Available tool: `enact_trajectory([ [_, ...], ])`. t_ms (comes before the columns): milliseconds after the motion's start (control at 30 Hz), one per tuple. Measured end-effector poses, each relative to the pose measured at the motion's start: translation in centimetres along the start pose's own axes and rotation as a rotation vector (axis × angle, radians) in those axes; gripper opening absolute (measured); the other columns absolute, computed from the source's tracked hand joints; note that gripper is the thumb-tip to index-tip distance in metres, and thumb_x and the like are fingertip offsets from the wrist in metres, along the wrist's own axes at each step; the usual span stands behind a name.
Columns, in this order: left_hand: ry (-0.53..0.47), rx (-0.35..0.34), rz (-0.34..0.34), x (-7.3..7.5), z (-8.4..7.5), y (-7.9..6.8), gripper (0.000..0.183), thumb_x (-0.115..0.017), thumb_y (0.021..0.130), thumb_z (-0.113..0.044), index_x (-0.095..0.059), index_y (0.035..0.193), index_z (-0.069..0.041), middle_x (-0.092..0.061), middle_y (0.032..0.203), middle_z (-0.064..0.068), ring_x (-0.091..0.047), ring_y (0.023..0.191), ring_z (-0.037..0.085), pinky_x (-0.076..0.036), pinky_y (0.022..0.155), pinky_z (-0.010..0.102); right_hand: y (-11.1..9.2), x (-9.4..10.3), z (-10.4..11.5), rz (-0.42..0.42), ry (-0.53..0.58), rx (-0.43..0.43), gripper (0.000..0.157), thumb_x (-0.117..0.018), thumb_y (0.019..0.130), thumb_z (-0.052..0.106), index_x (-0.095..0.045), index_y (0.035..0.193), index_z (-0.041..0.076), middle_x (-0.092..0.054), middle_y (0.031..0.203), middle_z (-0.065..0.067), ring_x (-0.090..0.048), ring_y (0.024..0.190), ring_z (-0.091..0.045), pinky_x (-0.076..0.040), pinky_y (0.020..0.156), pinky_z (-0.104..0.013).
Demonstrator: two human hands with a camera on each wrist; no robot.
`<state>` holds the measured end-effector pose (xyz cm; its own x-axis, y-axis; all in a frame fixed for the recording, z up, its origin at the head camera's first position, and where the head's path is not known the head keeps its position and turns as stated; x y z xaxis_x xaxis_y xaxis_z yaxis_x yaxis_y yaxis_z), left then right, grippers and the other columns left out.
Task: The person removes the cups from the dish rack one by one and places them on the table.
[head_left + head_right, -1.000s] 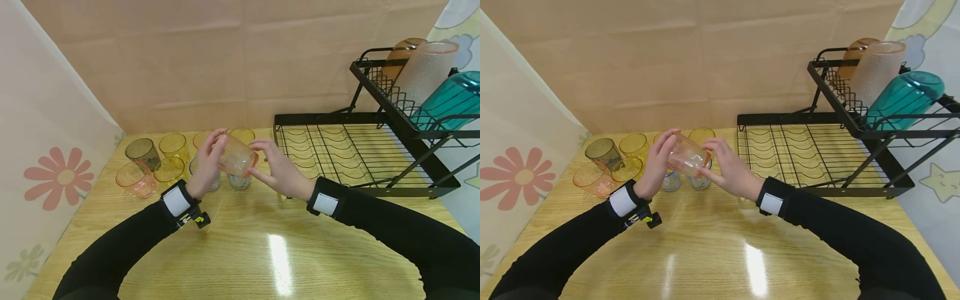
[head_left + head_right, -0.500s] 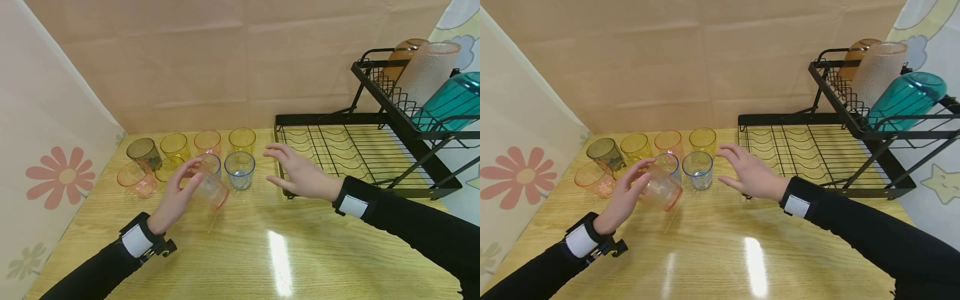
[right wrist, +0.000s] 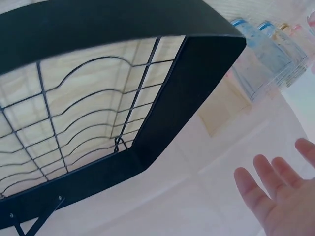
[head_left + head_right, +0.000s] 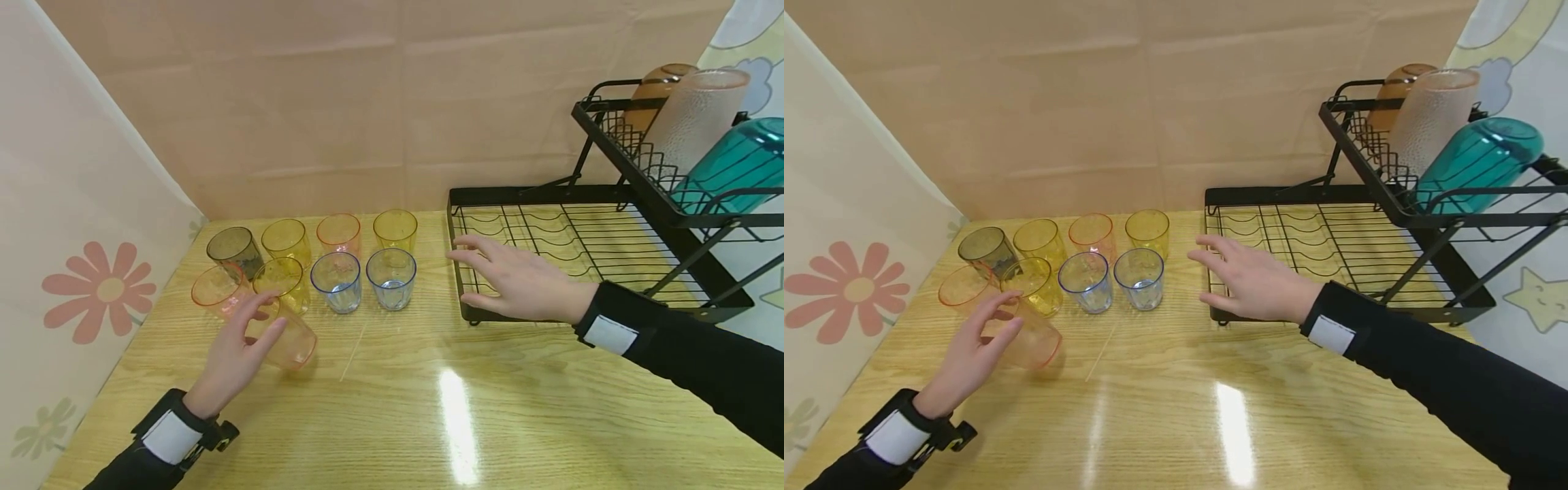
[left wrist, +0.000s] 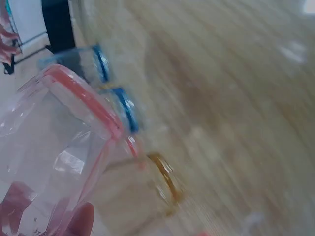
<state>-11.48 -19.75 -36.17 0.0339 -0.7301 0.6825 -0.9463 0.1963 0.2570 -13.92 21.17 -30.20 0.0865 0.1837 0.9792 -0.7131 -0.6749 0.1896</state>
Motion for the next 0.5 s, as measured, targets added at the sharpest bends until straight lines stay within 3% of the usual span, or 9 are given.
enact_trajectory([
  [167,0.143,-0.046,-0.053,0.8,1.4,-0.5,0.045,-0.067,0.094,-0.026,-0.055,0.132,-0.007,-0.05,0.129,0.014,-0.054,0.101,0.029,-0.049,0.061,0.033,-0.4,0.6,-0.3,0.032,-0.046,-0.015,0.064,-0.061,0.093,0.047,-0.046,0.141,0.008,-0.04,0.144,-0.019,-0.055,0.11,-0.034,-0.052,0.077,-0.048],
  [400,0.344,-0.108,-0.133,1.8,3.3,-0.9,0.049,-0.073,0.086,-0.029,-0.058,0.127,-0.007,-0.052,0.125,0.024,-0.051,0.107,0.046,-0.044,0.072,0.063,-0.8,2.1,-0.5,0.085,-0.114,-0.061,0.066,-0.065,0.09,0.045,-0.046,0.14,0.006,-0.043,0.14,-0.02,-0.052,0.115,-0.037,-0.049,0.085,-0.053],
  [500,0.392,-0.082,-0.142,2.2,3.9,-1.0,0.051,-0.073,0.085,-0.032,-0.058,0.128,-0.01,-0.052,0.123,0.023,-0.051,0.105,0.047,-0.043,0.067,0.064,-1.0,2.8,-0.5,0.108,-0.132,-0.086,0.065,-0.065,0.09,0.045,-0.047,0.139,0.006,-0.043,0.14,-0.019,-0.052,0.115,-0.037,-0.049,0.084,-0.053],
])
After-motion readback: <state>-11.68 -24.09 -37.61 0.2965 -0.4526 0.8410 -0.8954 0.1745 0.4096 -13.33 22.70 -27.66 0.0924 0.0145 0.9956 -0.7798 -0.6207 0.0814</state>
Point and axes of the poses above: each hand's wrist, its own y-axis towards the middle knuckle, its own x-axis out of the back of the hand, z = x × y, the point moved 2 cm from there along y, towards the middle knuckle
